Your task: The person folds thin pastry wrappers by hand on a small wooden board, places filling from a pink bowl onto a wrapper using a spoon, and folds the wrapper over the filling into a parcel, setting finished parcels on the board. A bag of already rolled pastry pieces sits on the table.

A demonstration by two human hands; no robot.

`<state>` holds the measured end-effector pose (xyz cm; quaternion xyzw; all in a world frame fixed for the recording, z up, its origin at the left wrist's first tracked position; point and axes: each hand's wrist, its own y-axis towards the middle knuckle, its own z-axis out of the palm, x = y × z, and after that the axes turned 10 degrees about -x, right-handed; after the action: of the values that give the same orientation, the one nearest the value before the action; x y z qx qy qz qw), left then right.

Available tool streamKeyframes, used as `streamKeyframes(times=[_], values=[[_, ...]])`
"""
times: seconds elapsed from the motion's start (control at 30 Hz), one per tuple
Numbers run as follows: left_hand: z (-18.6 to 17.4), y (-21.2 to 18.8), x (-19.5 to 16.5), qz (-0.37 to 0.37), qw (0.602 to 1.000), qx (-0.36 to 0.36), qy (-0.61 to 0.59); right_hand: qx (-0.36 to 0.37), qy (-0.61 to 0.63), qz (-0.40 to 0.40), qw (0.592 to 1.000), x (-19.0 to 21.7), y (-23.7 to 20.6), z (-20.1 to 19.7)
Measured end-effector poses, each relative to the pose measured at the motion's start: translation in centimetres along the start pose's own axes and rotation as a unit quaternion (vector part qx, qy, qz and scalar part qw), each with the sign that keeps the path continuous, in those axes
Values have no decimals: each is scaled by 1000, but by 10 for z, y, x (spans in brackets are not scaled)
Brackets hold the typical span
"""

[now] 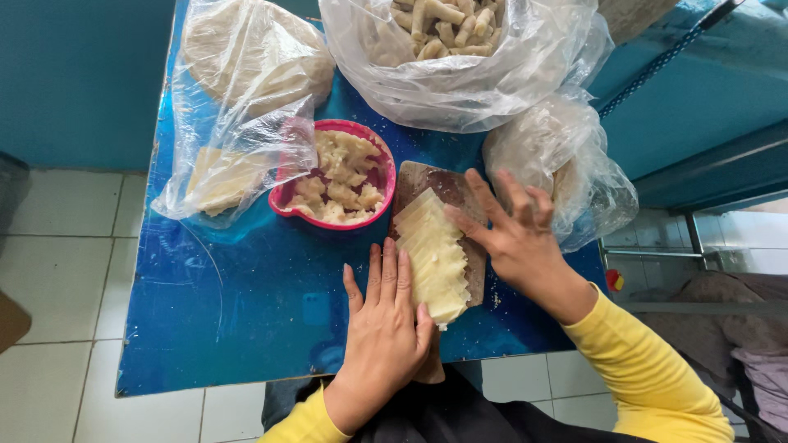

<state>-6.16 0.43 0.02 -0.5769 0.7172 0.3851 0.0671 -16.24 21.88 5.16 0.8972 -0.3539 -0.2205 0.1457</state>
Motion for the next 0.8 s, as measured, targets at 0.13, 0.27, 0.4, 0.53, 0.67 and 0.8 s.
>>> streamKeyframes(times=[0.13,0.27,0.4,0.53,0.67,0.8], values=[[-7,-6,1,0,998,-1,-57,48,162,85,982,17,-17,-20],[-11,-13,1,15,1000,16,1,54,193,44,979,51,-33,-21],[-12,-17,1,18,999,24,45,60,206,35,976,53,-41,-22],[-11,-17,1,16,998,28,47,78,267,102,955,34,-46,-35],[-11,-17,0,18,998,29,52,61,284,129,948,45,-45,-32],[-12,-17,1,15,999,27,44,28,144,25,989,56,-44,-31]])
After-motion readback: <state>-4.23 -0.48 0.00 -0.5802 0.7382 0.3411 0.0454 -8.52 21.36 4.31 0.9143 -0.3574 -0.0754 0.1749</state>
